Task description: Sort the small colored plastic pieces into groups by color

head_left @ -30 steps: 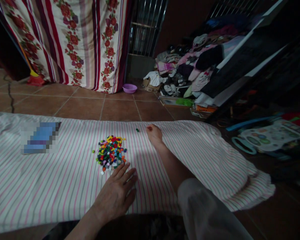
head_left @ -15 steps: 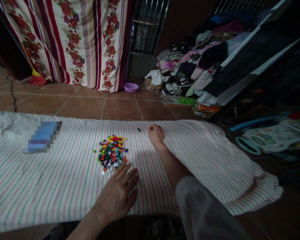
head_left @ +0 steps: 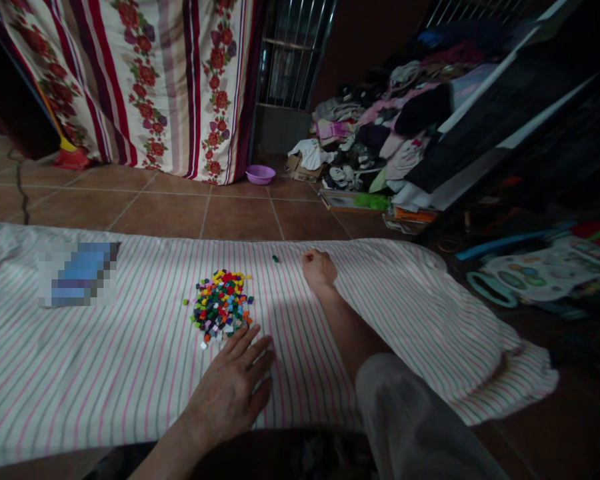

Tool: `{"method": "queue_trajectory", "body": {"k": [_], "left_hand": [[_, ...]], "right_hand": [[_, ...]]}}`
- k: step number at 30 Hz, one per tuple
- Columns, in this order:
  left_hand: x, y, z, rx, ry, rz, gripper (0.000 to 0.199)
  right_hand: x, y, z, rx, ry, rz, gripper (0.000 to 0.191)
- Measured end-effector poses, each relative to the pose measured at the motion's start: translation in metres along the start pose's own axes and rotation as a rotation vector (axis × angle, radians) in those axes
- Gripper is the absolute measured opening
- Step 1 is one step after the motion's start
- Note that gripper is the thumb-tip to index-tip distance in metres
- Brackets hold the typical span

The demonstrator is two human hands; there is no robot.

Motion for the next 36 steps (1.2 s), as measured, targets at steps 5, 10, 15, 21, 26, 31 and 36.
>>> {"method": "queue_trajectory", "body": {"k": [5,10,15,21,26,31,36], "left_hand": [[0.001,0.001,0.0,0.012,0.003,0.003,0.037],[0.0,0.0,-0.001,0.002,-0.01,0.006,0.039],[0.0,0.001,-0.002,-0.053,0.002,0.04,0.037],[0.0,0.0,-0.003,-0.11,0.028,0.033,0.037],[0.0,0.0,-0.003,-0.128,0.025,0.034,0.038],[0.001,0.0,-0.003,-0.125,0.007,0.068,0.037],[0.001,0.001,-0.003,-0.119,0.005,0.098,0.035]], "right_hand": [[0.0,-0.002,0.001,0.005,0.019,-0.033,0.027],[0.001,-0.003,0.001,0.028,0.055,-0.027,0.025],[0.002,-0.004,0.003,0.072,0.06,-0.038,0.024],[-0.005,0.005,0.001,0.159,0.101,0.025,0.028],[-0.032,0.009,-0.025,0.28,0.32,-0.009,0.023],[-0.088,0.001,-0.07,0.453,0.679,-0.256,0.018],[-0.126,-0.003,-0.097,0.392,0.913,-0.363,0.015]]}}
Point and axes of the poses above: each hand's wrist, its own x-axis towards the middle knuckle, its own y-axis out of the back of the hand, z = x × y, the point moved 6 cm from there along x, towards the middle knuckle, and after that the axes turned 4 degrees about x, right-handed, at the moved point
